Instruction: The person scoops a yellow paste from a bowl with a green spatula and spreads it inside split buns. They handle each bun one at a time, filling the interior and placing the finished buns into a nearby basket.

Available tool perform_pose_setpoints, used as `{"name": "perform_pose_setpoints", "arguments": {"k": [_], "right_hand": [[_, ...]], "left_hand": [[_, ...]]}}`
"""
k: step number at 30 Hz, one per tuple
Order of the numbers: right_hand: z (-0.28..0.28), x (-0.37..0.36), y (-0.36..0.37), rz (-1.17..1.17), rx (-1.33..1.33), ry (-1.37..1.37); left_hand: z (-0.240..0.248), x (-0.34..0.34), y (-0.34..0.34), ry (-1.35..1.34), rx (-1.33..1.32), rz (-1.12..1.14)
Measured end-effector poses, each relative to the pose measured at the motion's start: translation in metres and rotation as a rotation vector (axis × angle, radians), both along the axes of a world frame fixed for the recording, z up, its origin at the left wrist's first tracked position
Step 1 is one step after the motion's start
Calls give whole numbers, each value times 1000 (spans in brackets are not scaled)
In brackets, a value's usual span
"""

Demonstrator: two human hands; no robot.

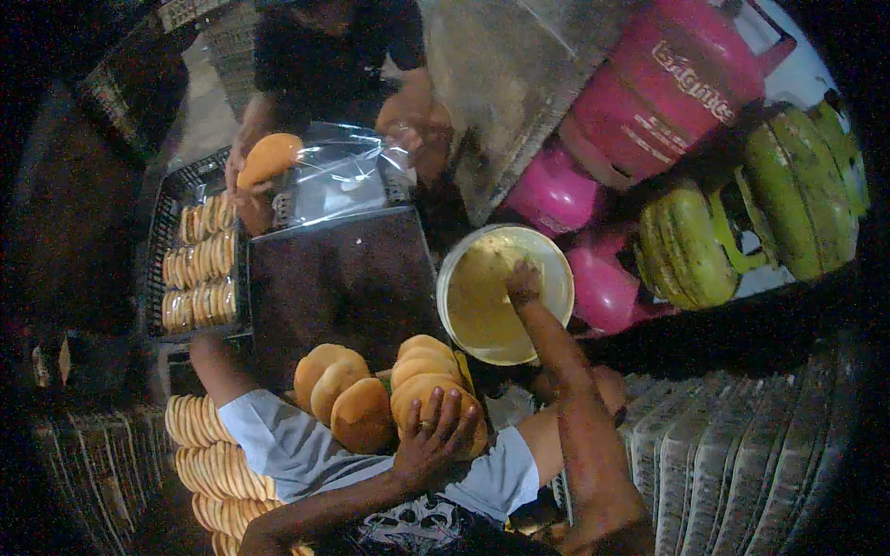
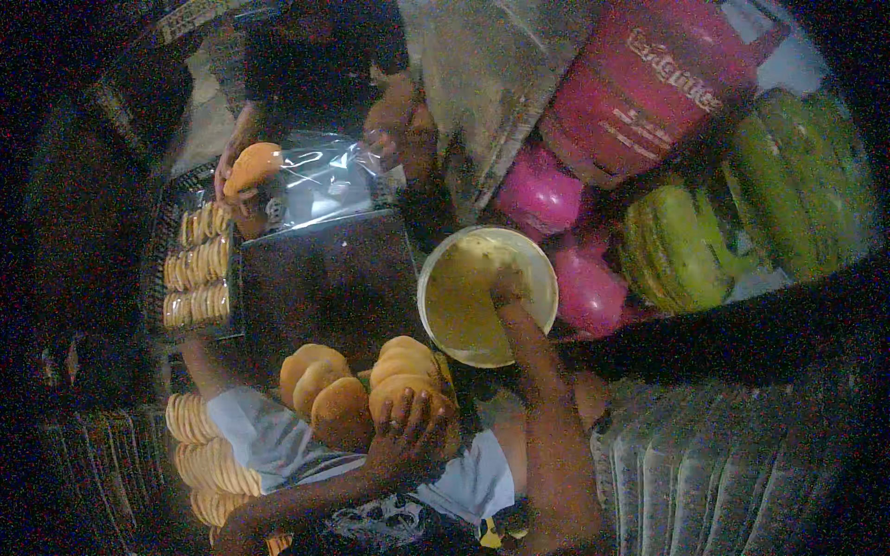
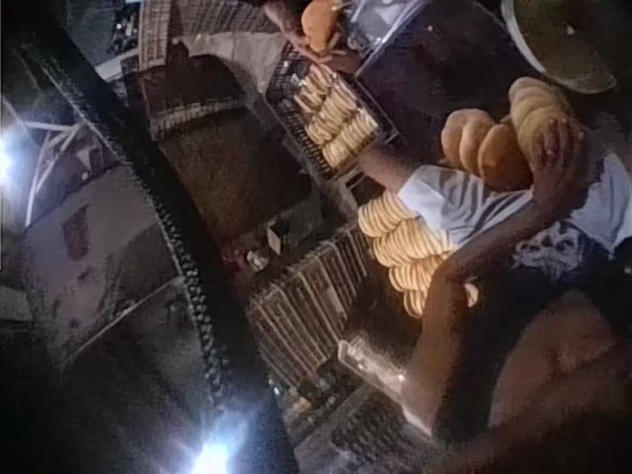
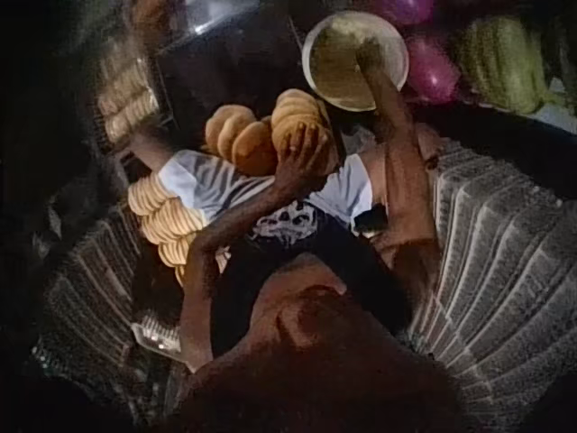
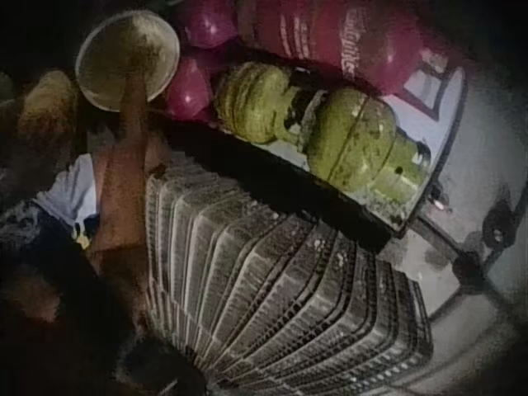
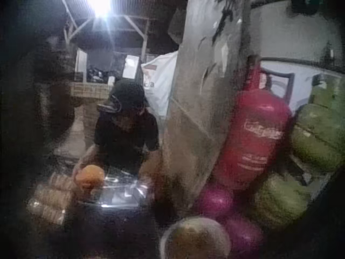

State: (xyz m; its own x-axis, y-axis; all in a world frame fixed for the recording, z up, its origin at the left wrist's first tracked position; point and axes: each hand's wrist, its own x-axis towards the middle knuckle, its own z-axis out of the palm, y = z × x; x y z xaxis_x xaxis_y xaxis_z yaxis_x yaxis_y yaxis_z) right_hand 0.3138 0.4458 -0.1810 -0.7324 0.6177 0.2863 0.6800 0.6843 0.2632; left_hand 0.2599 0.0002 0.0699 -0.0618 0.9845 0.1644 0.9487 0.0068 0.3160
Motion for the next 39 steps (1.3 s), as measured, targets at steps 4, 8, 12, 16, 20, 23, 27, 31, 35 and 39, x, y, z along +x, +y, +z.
{"name": "perform_pose_setpoints", "arguments": {"k": [4, 8, 12, 16, 20, 23, 27, 31, 35, 39], "right_hand": [[-40, 14, -26, -39, -115, -24], [-2, -1, -22, 151, -692, -631], [96, -24, -6, 236, -1156, -721], [209, -6, -37, -39, -1480, -326], [309, 14, -103, 100, -1558, -24], [349, 17, -171, 91, -1689, 295], [349, -20, -233, 405, -1348, 463], [322, -65, -269, 576, -711, 203], [315, -80, -304, 716, -546, -55], [324, -73, -323, 771, -476, -35]], "left_hand": [[3, -6, 9, -84, -111, 97], [11, -17, 14, -319, -61, 127], [13, -49, 9, -482, -194, 37], [13, -110, 3, -1024, -81, 97], [6, -171, 3, -1671, -14, 377], [4, -181, -3, -1869, -17, 480], [7, -177, -5, -2351, 43, 459], [7, -188, -11, -2547, 157, 444], [-6, -208, -19, -2310, 243, 593], [-23, -215, -14, -2344, 368, 780]]}}
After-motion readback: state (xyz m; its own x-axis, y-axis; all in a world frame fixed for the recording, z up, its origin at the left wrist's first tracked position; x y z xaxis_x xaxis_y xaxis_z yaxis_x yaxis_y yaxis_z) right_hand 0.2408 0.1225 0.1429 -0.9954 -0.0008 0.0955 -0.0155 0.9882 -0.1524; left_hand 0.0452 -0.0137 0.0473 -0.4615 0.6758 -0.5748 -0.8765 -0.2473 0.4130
